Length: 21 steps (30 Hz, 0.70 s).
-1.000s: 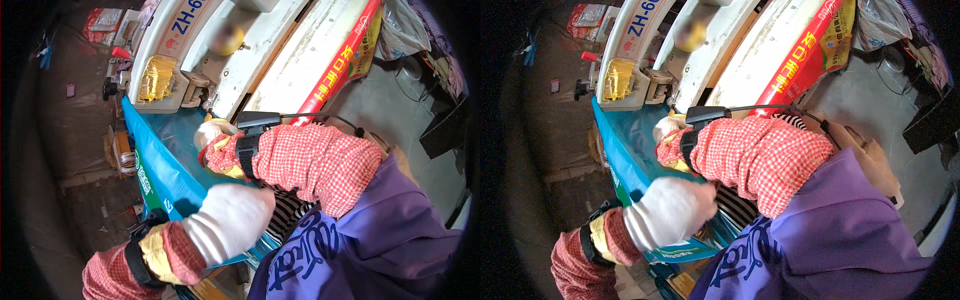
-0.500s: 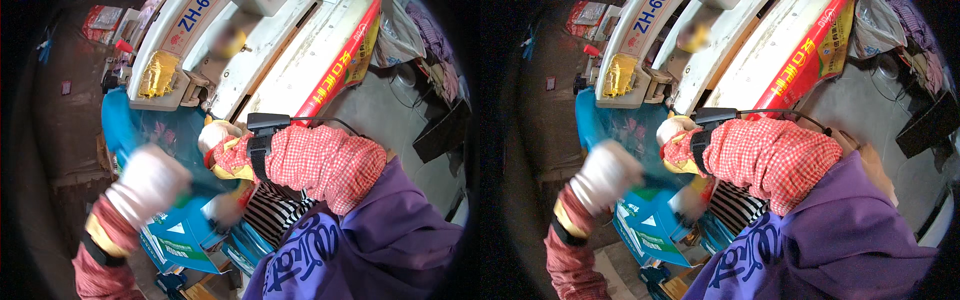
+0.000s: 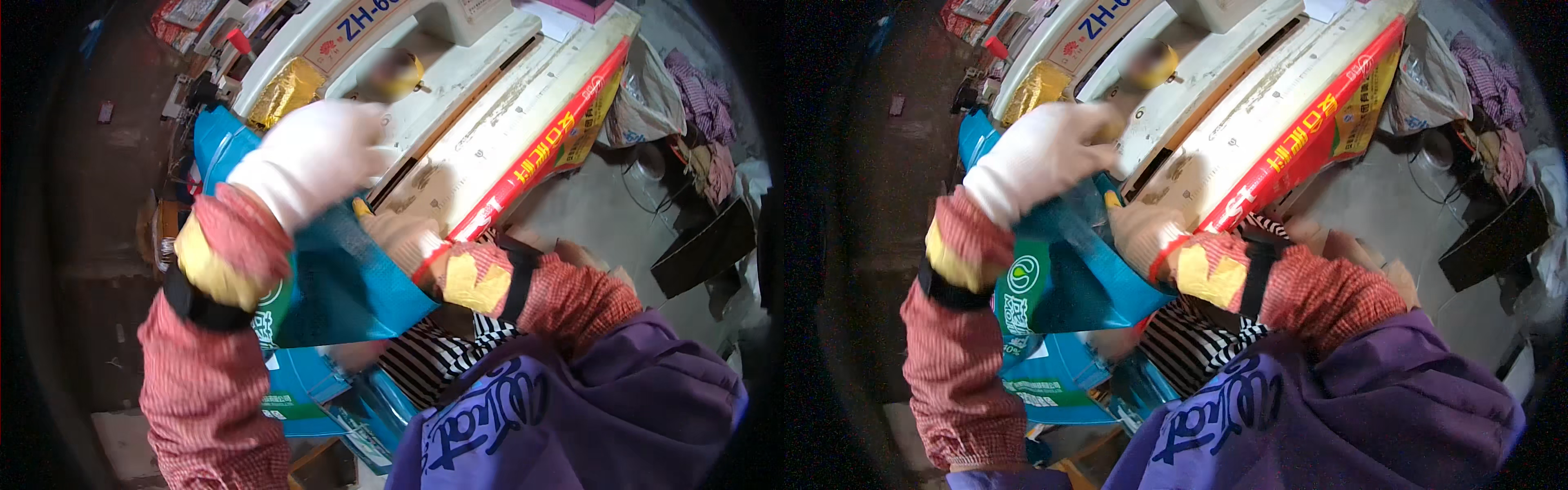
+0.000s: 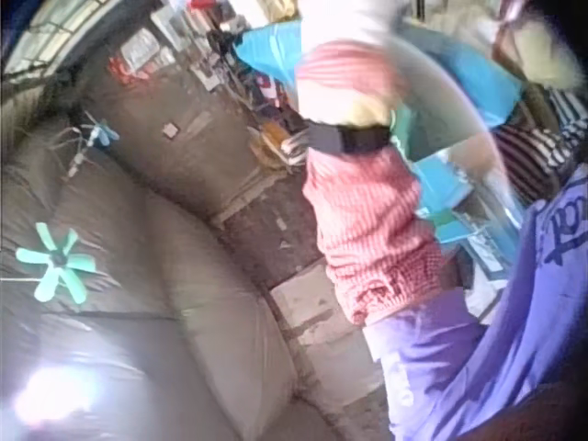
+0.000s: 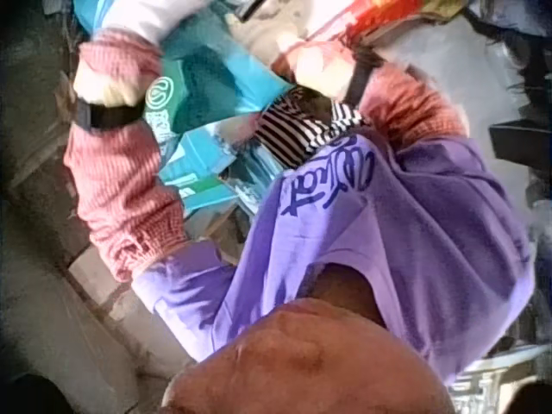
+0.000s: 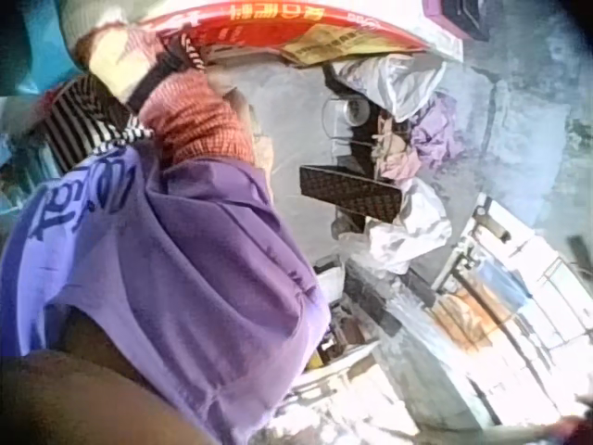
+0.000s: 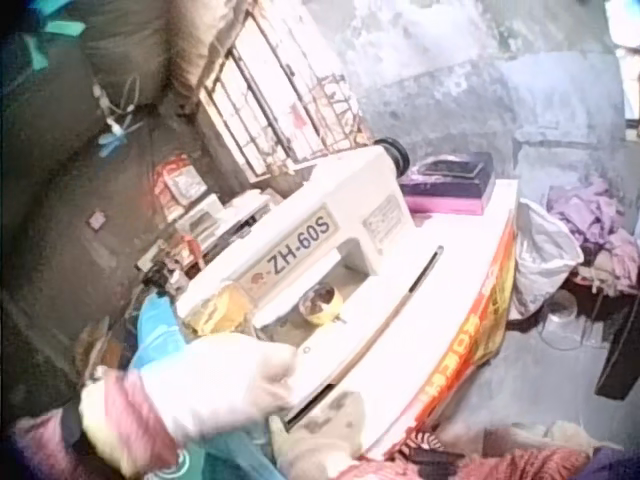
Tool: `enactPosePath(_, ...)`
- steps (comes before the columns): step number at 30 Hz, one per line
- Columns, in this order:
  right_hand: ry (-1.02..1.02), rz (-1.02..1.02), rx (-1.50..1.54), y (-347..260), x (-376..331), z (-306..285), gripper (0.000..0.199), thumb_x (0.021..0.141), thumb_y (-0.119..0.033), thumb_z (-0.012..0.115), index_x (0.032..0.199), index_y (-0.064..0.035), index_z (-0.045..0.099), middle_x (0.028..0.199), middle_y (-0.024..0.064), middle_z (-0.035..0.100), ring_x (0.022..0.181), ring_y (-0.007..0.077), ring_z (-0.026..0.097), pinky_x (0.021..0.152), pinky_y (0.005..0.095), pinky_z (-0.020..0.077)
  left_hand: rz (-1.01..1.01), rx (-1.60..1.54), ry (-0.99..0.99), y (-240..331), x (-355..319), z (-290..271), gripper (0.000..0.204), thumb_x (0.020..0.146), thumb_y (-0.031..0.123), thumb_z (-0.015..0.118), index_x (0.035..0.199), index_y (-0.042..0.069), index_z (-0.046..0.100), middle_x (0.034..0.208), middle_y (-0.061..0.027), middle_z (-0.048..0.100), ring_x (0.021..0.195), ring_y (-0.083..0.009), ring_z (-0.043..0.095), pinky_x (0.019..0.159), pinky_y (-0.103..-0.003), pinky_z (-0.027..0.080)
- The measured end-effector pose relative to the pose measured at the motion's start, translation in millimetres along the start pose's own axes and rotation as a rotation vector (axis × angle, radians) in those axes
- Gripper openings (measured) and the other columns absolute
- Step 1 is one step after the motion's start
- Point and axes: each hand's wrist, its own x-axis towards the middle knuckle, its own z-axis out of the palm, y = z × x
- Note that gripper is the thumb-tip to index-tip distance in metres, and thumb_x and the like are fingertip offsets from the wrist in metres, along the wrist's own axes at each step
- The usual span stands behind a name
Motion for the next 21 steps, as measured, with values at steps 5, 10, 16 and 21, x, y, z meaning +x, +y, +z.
enactPosePath(5,0.035,-0.277,0.158,29,-2,25,0.038,0.083,-0.018,0.047,0.116,0.0016,0.047,0.083,0.0165,0.064,0.071,0.0327,0.063,0.059,0.046,0.0489,-0.266,-0.062,-0.215,-135,-144,133,0.035,0.078,0.03,0.065,0.097,0.001,0.062,0.077,-0.0105,0.065,0.069,-0.0267,0.062,0.059,-0.034,0.05)
enactPosePath(10,0.001,-0.305,0.206,21,1,11,0.059,0.085,-0.027,0.052,0.129,0.0069,0.033,0.092,0.0235,0.06,0.081,0.0379,0.06,0.069,0.0425,0.0483,-0.918,-0.666,-0.073,-71,-112,98,0.058,0.076,0.051,0.065,0.085,-0.006,0.061,0.07,-0.0135,0.064,0.057,-0.0224,0.062,0.058,-0.036,0.049)
enactPosePath(16,0.015,-0.164,0.204,-2,39,23,0.051,0.084,-0.026,0.052,0.125,0.0005,0.039,0.099,0.0234,0.059,0.086,0.0398,0.059,0.074,0.0446,0.0469,-0.715,-0.028,-0.174,-77,-106,128,0.024,0.076,0.022,0.061,0.086,0.001,0.063,0.085,-0.0198,0.064,0.081,-0.0329,0.063,0.071,-0.041,0.049)
enactPosePath(21,-0.225,0.017,0.279,0,18,3,0.06,0.082,-0.023,0.056,0.133,-0.0037,0.033,0.111,0.0228,0.056,0.104,0.0352,0.055,0.087,0.041,0.0432,-0.528,0.262,-0.398,-46,-119,116,0.023,0.079,0.026,0.053,0.086,0.005,0.063,0.091,-0.0177,0.063,0.083,-0.0322,0.063,0.074,-0.041,0.049)
